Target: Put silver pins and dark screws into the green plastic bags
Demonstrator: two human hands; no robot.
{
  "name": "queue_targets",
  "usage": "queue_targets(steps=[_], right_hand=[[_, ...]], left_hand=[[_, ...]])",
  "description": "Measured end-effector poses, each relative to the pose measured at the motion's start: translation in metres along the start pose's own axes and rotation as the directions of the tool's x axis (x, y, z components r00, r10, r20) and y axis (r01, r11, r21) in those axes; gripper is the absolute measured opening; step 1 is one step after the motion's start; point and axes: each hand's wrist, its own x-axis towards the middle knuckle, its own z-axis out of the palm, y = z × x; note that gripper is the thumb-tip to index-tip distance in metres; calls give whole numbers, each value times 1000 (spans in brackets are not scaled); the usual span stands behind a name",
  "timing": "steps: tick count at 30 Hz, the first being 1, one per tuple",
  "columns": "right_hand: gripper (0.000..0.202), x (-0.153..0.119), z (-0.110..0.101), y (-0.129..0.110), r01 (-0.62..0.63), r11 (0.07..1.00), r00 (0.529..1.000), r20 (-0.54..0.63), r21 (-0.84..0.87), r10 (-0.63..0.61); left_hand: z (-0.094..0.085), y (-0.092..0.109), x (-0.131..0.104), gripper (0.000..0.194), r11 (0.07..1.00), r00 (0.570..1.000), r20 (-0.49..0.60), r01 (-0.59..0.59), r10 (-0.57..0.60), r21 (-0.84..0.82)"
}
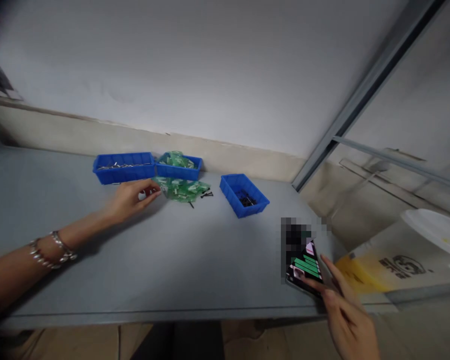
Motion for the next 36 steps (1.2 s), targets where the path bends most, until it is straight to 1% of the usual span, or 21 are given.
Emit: queue_targets(steps=[3, 6, 11, 16, 19, 23, 25, 30, 33, 36], right_hand=[[41, -3, 2, -3, 55, 998, 998, -41, 36, -54], [42, -3, 5, -4, 70, 996, 995, -70, 55, -66], [39, -4, 8, 0, 37, 998, 999, -21, 54, -36], [39, -6, 4, 6, 20, 999, 999, 43, 27, -21], [39, -5, 1, 12, 44, 999, 995, 94, -6, -43], [39, -1, -1, 19, 122, 992, 986, 120, -37, -116], [40, 1, 0, 18, 153, 986, 981, 133, -65, -144], [40, 6, 2, 11, 182, 977, 973, 166, -113, -162], [41, 7, 1, 8, 166, 981, 977, 148, -96, -151], [42, 3, -2, 8, 103, 993, 985, 144, -59, -94]], left_hand=[[0, -1, 0, 23, 1000, 1000, 2, 2, -2, 12], [1, -2, 0, 22, 999, 1000, -2, -3, 3, 32], [0, -1, 0, 19, 1000, 1000, 9, 11, -11, 26], [-1, 1, 0, 20, 1000, 1000, 10, -3, 3, 18], [-1, 2, 0, 20, 1000, 1000, 3, -4, 4, 13], [-2, 2, 0, 18, 1000, 1000, 1, 0, 0, 8], [-1, 1, 0, 16, 1000, 1000, 19, -4, 4, -8], [0, 1, 0, 14, 999, 999, 49, -9, 11, -32], [0, 1, 0, 15, 999, 998, 56, -10, 12, -38], [0, 0, 0, 15, 999, 998, 54, -19, 21, -41]])
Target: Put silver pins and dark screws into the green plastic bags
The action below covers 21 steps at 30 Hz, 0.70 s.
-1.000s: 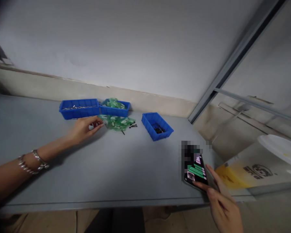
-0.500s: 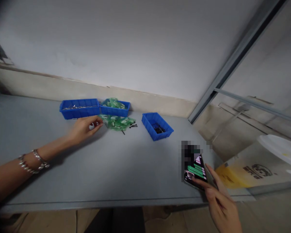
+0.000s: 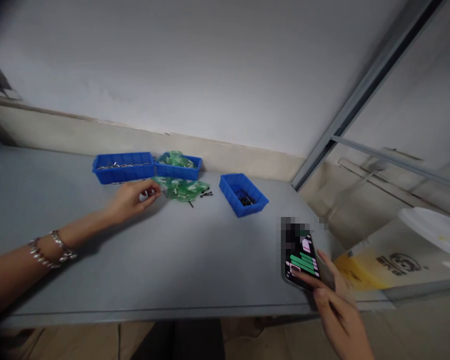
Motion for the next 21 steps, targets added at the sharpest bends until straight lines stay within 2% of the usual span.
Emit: queue_targets(steps=[3, 6, 8, 12, 14, 17, 21], right_hand=[[41, -11, -1, 2, -111, 993, 988, -107, 41, 115], [39, -23, 1, 6, -169, 982, 956, -229, 81, 183], [40, -25, 2, 7, -156, 986, 962, -216, 64, 167], [43, -16, 2, 0, -52, 997, 997, -69, -61, 48], [44, -10, 4, -9, -6, 995, 999, -38, -101, 2], [43, -4, 9, -23, 20, 993, 998, -55, -112, -27], [46, -4, 13, -30, -17, 998, 994, -109, -64, 10]], left_hand=[[0, 0, 0, 14, 1000, 1000, -3, -6, 6, 6], [0, 0, 0, 13, 1000, 1000, -9, -8, 8, 6], [0, 1, 0, 14, 1000, 1000, -12, -4, 5, 8], [0, 2, 0, 15, 1000, 1000, -8, 3, -3, 3], [0, 2, 0, 15, 1000, 1000, -3, 7, -7, -1], [-1, 1, 0, 15, 1000, 1000, 0, 8, -8, 3], [-1, 1, 0, 15, 1000, 1000, -1, -1, 1, 6]])
